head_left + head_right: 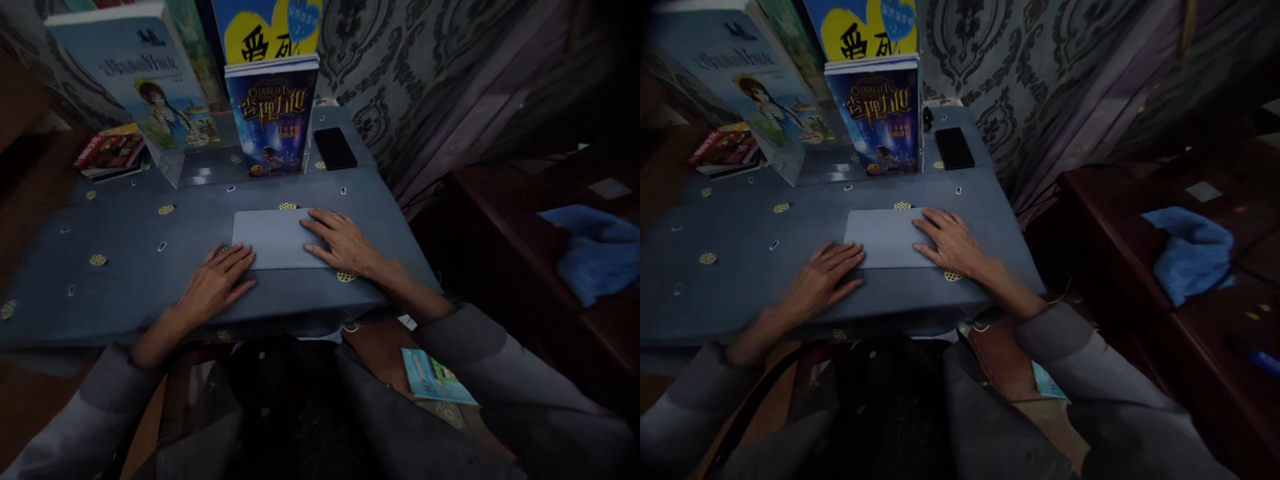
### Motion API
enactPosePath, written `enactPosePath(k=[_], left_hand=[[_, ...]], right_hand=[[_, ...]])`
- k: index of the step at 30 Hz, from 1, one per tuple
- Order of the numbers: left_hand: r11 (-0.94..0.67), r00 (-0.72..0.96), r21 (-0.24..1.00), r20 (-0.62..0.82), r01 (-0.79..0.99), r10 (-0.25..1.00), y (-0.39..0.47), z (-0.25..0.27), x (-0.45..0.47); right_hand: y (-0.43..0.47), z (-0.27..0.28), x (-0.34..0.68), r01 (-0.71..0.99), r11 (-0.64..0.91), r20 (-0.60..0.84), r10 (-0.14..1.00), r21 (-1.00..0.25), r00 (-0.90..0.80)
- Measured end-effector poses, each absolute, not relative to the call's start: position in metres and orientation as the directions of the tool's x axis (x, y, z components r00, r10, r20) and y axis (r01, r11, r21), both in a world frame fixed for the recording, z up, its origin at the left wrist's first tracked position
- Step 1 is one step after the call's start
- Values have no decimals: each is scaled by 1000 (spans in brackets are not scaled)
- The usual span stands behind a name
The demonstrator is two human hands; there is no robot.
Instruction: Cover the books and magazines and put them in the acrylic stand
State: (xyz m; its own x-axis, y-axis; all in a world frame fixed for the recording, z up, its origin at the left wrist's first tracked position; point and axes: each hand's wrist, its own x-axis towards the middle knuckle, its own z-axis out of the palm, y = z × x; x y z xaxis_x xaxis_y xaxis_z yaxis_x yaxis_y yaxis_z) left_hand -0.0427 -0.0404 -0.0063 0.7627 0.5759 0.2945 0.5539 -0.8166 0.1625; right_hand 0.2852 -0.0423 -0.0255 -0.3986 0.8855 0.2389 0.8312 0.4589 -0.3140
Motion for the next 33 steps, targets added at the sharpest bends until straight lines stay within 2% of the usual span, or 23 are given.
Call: enactPosePath(k=[12, 17, 19, 21, 24, 26, 28, 29, 31, 33], left_hand=[[-853, 759, 138, 402, 503, 513, -86, -13, -54], [-862, 758, 13, 471, 506, 452, -108, -13, -52], [-865, 766, -34, 484, 500, 423, -109, -12, -50], [-876, 763, -29, 505, 482, 403, -106, -8, -48], [-887, 698, 139, 569, 440, 435, -98, 4, -41], [-841, 623, 344, 566, 416, 540, -91, 14, -34], [-702, 505, 569, 494, 428, 708, -83, 25, -26], [-611, 431, 665, 443, 431, 786, -79, 30, -21], [-445, 273, 802, 359, 398, 892, -70, 39, -12], [-333, 159, 889, 296, 315, 942, -63, 45, -3]], right_hand=[[-123, -22, 277, 822, 516, 173, 857, -242, -486], [-164, -16, 270, 837, 509, 143, 861, -203, -488], [-169, -12, 274, 815, 520, 168, 854, -257, -492], [-166, -7, 281, 749, 544, 209, 839, -379, -503], [-150, 0, 291, 593, 515, 282, 850, -618, -444], [-133, 2, 293, 500, 394, 287, 916, -771, -279], [-112, 1, 288, 364, 222, 224, 974, -904, -39], [-101, 0, 282, 264, 154, 180, 981, -952, 75], [-78, -3, 267, 29, 118, 122, 967, -993, 224], [-60, -4, 249, -164, 102, 60, 968, -981, 242]])
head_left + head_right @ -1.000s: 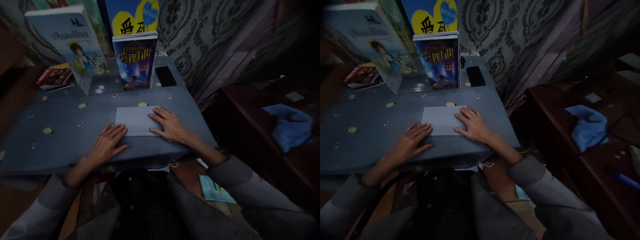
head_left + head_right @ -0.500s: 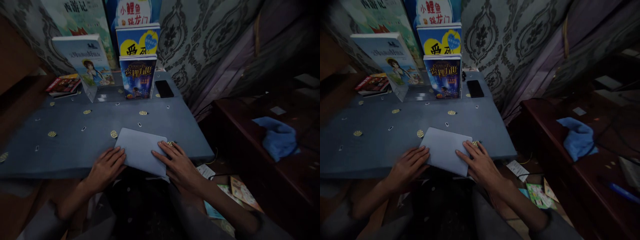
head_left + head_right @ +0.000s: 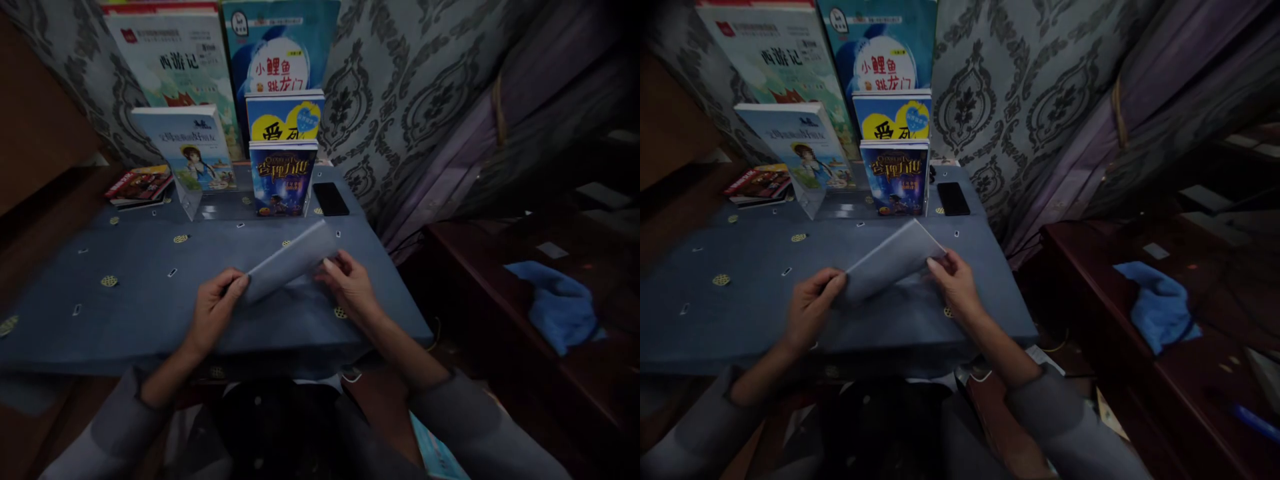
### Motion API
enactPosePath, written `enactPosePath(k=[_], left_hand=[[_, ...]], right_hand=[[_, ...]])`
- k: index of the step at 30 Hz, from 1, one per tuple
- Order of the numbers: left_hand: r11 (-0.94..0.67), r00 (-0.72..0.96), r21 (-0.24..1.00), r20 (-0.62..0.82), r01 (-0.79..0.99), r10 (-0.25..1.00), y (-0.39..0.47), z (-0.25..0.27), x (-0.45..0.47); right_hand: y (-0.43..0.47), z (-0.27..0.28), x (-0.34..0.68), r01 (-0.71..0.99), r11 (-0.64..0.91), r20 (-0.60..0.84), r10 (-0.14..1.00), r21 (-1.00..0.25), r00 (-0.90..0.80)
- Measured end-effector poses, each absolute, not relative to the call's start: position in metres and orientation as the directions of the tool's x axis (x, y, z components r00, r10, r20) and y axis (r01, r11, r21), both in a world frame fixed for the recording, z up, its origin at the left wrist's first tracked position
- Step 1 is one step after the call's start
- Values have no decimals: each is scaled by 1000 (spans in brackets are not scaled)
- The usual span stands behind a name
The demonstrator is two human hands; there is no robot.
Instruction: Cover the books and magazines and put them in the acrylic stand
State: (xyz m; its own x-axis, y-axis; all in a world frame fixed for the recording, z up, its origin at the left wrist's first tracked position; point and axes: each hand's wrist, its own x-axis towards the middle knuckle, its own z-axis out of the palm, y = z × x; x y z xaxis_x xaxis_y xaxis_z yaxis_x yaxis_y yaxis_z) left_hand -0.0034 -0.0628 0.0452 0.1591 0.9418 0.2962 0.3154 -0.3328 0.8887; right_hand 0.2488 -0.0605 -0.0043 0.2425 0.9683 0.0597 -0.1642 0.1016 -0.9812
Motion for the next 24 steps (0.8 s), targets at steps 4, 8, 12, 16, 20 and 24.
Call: enactPosePath(k=[4, 8, 12, 16, 20, 24], left_hand=[[-103, 14, 995, 103, -3, 995, -51, 44, 10], [108, 54, 977, -100, -186, 994, -39, 27, 9], [42, 229, 989, -75, 144, 971, -28, 11, -7], [-329, 328, 616, 120, 716, 937, -22, 6, -19], [-535, 484, 279, 233, 798, 844, -14, 3, -19], [-643, 603, 179, 231, 745, 764, 0, -4, -21]], right_hand=[[-42, 4, 220, -373, 14, -26, 994, -928, 104], [-29, 14, 221, -309, -16, -24, 999, -951, 25], [-9, 9, 239, -57, -36, -35, 999, -998, -27], [1, -6, 249, 369, 12, 23, 999, -929, 27], [0, -12, 251, 585, 68, 99, 995, -808, 22], [-5, -10, 252, 693, 60, 93, 996, -718, 10]])
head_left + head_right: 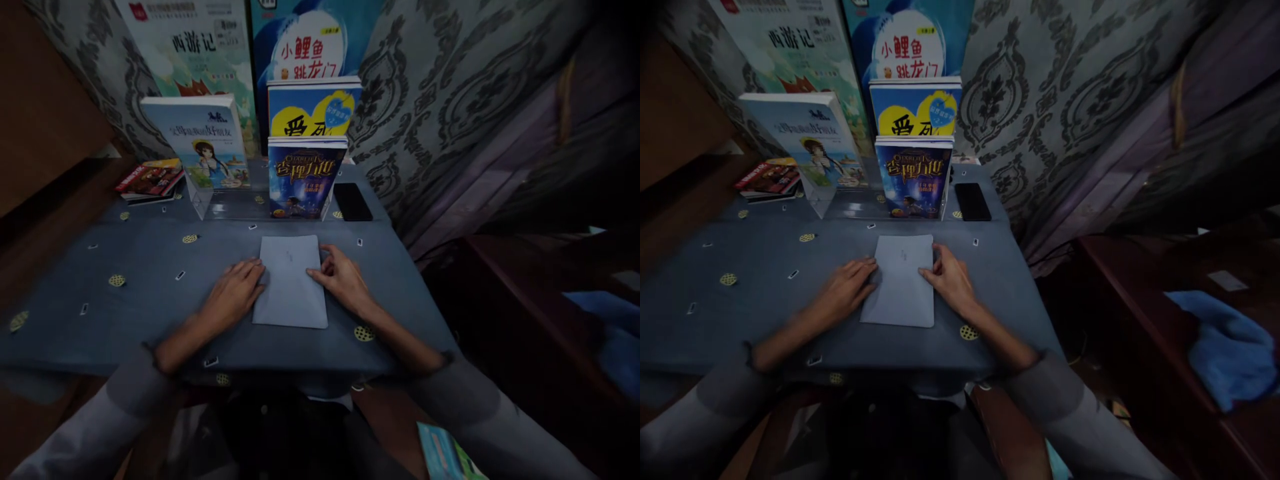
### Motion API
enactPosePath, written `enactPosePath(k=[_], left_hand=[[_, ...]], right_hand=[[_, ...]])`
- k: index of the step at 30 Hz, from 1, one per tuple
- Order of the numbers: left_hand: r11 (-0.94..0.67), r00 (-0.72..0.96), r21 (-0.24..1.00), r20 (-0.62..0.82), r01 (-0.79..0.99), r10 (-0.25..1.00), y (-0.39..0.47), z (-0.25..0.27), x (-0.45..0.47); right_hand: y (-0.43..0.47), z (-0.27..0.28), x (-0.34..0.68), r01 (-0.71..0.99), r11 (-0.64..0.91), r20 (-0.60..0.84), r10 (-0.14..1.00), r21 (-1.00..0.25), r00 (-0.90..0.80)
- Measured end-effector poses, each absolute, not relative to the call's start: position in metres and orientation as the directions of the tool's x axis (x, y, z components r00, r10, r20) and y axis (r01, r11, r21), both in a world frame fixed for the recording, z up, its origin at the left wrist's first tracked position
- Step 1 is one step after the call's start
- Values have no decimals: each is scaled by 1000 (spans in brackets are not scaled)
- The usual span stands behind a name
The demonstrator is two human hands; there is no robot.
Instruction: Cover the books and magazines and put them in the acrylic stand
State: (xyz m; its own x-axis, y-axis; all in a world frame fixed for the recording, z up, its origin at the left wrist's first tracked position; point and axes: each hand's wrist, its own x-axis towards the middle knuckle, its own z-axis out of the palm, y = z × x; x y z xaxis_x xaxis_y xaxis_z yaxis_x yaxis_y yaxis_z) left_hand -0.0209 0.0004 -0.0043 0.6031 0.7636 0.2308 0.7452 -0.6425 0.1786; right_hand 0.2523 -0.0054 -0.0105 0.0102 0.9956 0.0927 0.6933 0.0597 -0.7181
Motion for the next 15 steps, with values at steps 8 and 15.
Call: enactPosePath(k=[8, 15], left_hand=[[-737, 711, 156, 194, 658, 675, 27, -2, -37], [-757, 738, 147, 167, 637, 654, 41, 2, -38]], right_hand=[[-33, -1, 206, 673, 677, 311, 735, -298, -602], [-37, -9, 175, 555, 810, 245, 587, -190, -772]])
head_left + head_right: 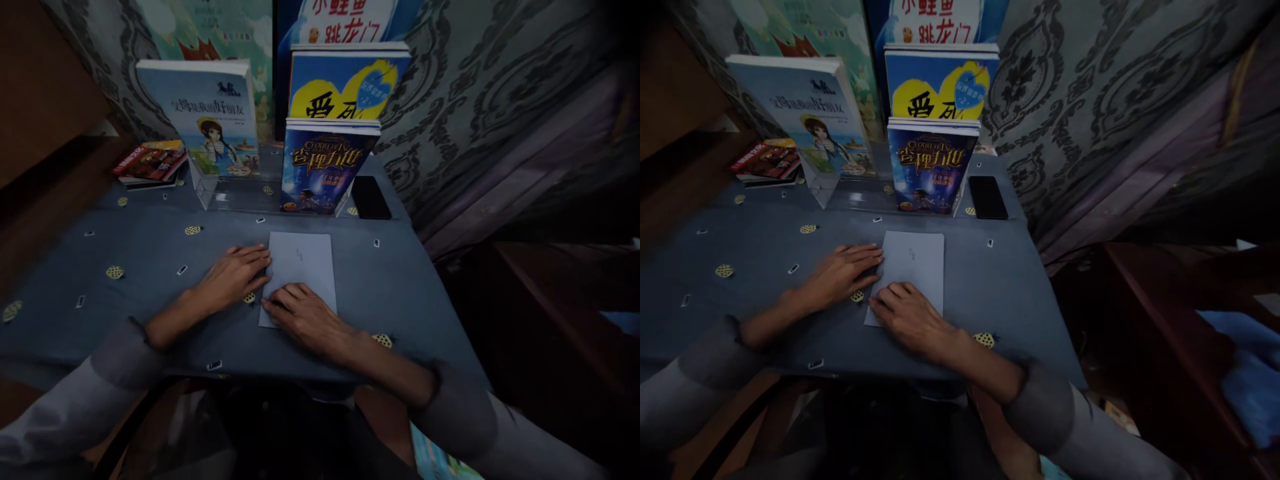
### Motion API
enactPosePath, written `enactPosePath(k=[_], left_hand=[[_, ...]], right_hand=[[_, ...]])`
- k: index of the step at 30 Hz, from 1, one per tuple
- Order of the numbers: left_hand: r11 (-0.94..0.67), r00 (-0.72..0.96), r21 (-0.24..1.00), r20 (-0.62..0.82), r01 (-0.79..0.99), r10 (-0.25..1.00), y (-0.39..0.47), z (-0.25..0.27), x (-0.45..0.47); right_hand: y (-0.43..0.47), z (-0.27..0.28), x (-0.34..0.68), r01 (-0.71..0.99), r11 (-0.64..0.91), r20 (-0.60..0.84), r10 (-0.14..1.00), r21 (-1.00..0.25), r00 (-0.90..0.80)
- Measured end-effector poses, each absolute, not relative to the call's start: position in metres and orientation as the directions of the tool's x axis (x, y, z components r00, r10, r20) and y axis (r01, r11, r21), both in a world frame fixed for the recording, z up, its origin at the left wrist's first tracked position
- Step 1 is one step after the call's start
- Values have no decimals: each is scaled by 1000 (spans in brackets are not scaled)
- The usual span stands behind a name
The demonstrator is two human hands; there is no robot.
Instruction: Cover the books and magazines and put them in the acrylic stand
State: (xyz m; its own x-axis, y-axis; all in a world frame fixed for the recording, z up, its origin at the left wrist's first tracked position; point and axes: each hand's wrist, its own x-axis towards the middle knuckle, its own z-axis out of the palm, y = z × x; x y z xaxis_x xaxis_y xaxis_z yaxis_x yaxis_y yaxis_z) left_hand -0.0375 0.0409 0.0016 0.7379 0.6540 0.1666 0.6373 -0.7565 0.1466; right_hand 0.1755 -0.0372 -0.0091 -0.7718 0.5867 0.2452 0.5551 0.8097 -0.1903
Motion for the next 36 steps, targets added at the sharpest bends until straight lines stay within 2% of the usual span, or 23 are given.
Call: enactPosePath(k=[7, 14, 25, 32, 36], left_hand=[[-738, 723, 133, 148, 662, 675, 72, 3, -26], [-719, 695, 180, 184, 672, 695, 81, -3, -22], [-738, 673, 250, 305, 627, 674, 86, -17, -24], [-744, 678, 265, 307, 613, 668, 86, -16, -25], [-740, 677, 290, 299, 607, 673, 86, -15, -25]], right_hand=[[-39, -6, 179, 574, 789, 232, 614, -221, -754], [-31, 1, 179, 582, 734, 202, 666, -350, -718], [13, -24, 203, 733, 581, 170, 811, -353, -560], [24, -25, 248, 829, 448, 185, 894, -334, -409], [23, -27, 261, 818, 431, 190, 902, -381, -387]])
